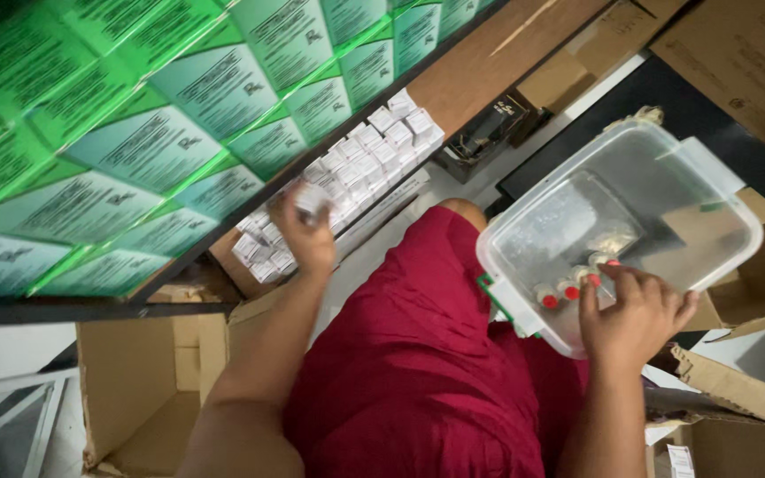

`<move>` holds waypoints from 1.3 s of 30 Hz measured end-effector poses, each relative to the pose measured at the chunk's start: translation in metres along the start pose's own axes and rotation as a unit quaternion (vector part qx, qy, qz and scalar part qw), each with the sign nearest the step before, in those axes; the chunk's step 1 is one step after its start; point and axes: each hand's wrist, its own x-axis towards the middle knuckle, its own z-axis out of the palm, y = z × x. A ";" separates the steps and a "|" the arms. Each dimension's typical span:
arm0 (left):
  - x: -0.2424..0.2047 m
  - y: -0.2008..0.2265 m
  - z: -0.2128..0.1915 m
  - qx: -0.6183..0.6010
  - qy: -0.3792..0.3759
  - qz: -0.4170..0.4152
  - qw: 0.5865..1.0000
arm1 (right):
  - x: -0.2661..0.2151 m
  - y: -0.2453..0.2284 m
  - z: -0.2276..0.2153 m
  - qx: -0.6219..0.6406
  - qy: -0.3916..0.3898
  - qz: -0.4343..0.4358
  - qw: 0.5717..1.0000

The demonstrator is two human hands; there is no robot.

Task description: The person sits on the floor and repeatedly picks small white boxes from a cardboard box, opens them, removes the medicine bottles, and places the bottles into a clear plastic container on their lap. The empty boxes are discarded into the cardboard box.

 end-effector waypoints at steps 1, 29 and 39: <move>0.016 -0.016 -0.011 0.042 0.035 0.010 0.998 | 0.002 0.002 0.001 -0.010 -0.002 -0.003 1.000; 0.125 -0.100 -0.137 0.556 -0.044 0.025 0.830 | 0.005 0.003 0.010 -0.048 0.002 -0.017 0.999; 0.033 -0.009 -0.072 0.470 -0.027 0.325 0.820 | 0.015 -0.015 -0.009 0.080 0.041 0.028 0.996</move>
